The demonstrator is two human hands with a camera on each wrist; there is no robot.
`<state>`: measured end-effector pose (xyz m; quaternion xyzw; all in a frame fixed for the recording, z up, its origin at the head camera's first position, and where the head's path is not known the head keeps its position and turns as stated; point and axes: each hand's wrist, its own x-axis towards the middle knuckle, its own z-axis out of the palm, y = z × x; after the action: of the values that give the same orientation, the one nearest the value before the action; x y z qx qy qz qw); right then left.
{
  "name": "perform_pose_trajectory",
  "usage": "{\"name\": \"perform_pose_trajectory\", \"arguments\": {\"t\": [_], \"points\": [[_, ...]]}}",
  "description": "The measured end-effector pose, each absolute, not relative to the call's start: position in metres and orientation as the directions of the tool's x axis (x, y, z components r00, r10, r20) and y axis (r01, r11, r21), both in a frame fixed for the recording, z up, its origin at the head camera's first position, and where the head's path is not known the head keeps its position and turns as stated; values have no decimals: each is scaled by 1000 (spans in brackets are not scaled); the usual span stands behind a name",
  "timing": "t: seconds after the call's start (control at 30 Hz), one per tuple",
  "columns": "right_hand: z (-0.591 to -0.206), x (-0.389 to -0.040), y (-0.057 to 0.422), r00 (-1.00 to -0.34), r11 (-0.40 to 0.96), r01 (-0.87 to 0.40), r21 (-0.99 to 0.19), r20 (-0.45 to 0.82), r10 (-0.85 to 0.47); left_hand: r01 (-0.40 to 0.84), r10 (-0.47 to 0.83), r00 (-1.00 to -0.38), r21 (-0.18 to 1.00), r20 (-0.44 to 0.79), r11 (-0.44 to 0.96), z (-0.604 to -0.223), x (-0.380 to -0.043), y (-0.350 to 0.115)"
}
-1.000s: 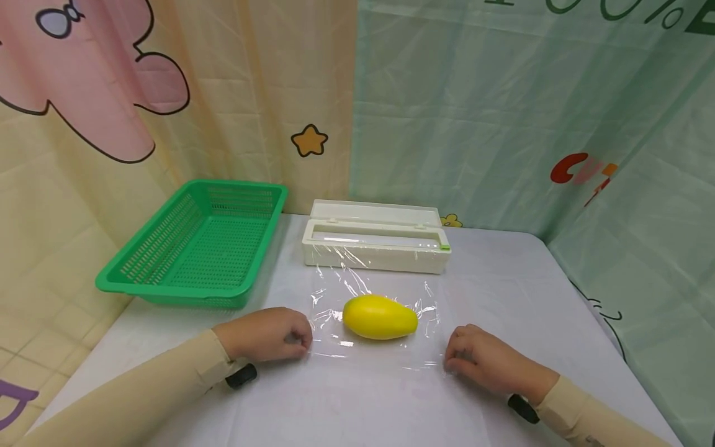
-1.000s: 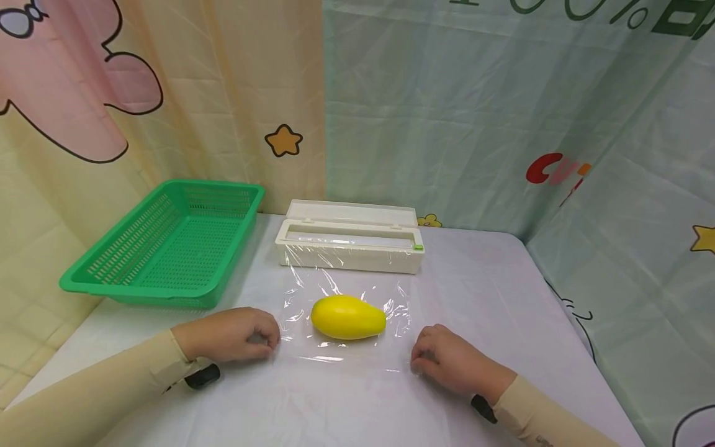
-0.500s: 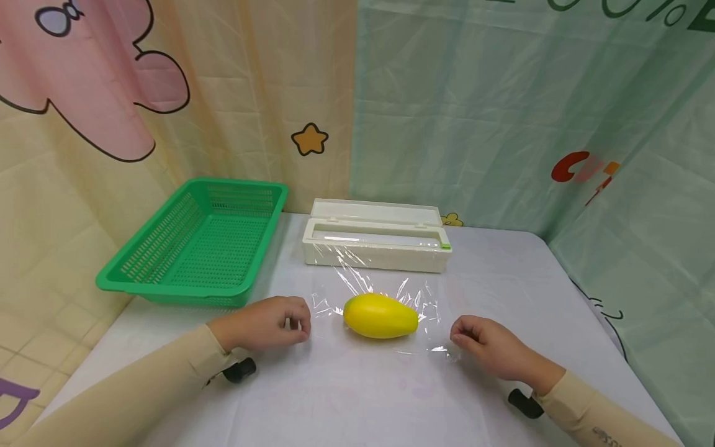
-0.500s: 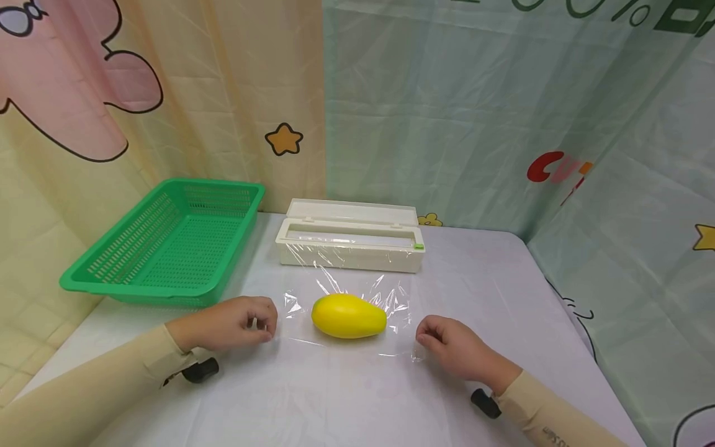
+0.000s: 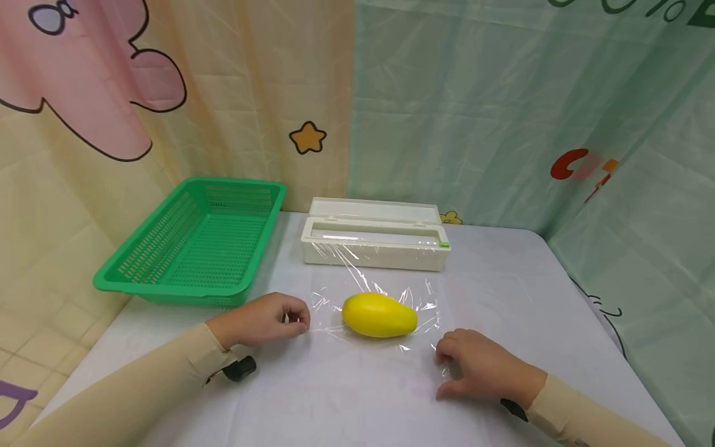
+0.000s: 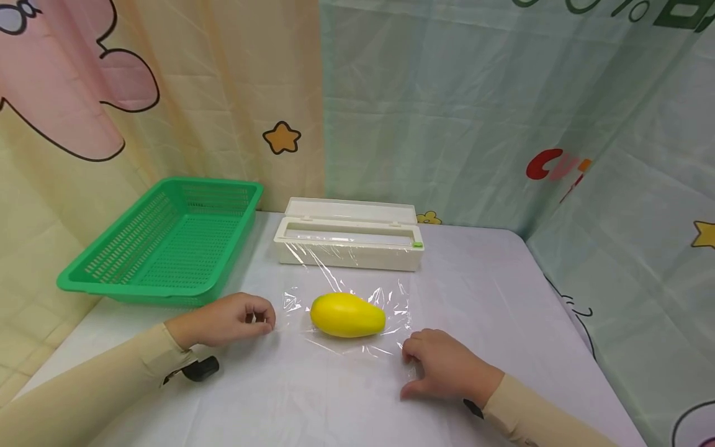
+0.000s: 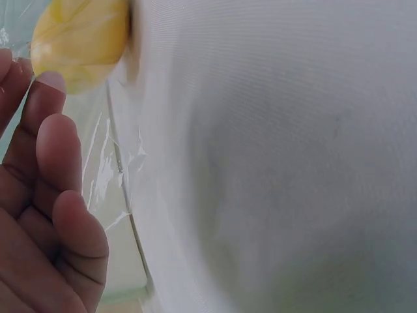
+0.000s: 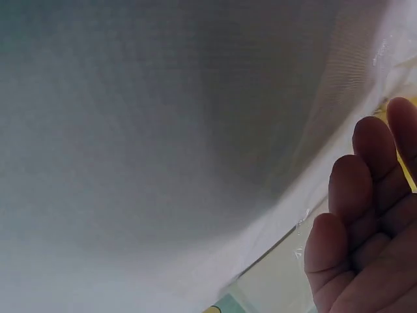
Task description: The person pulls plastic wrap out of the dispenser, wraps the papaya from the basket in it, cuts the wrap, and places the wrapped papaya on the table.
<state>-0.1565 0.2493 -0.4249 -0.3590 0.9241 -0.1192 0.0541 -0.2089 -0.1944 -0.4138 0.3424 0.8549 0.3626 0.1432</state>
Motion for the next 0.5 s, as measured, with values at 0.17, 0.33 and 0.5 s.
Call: {"name": "perform_pose_trajectory", "arguments": {"t": [0.17, 0.33, 0.5], "points": [[-430, -160, 248, -756, 753, -631, -189, -70, -651, 459, 671, -741, 722, -8, 517, -414, -209, -193], [-428, -164, 252, -741, 726, -645, -240, -35, -670, 455, 662, -749, 725, -4, 518, -415, -208, -192], [-423, -169, 260, -761, 706, -615, -351, 32, -648, 447, 657, -754, 733, 2, 512, -414, -209, -192]]}}
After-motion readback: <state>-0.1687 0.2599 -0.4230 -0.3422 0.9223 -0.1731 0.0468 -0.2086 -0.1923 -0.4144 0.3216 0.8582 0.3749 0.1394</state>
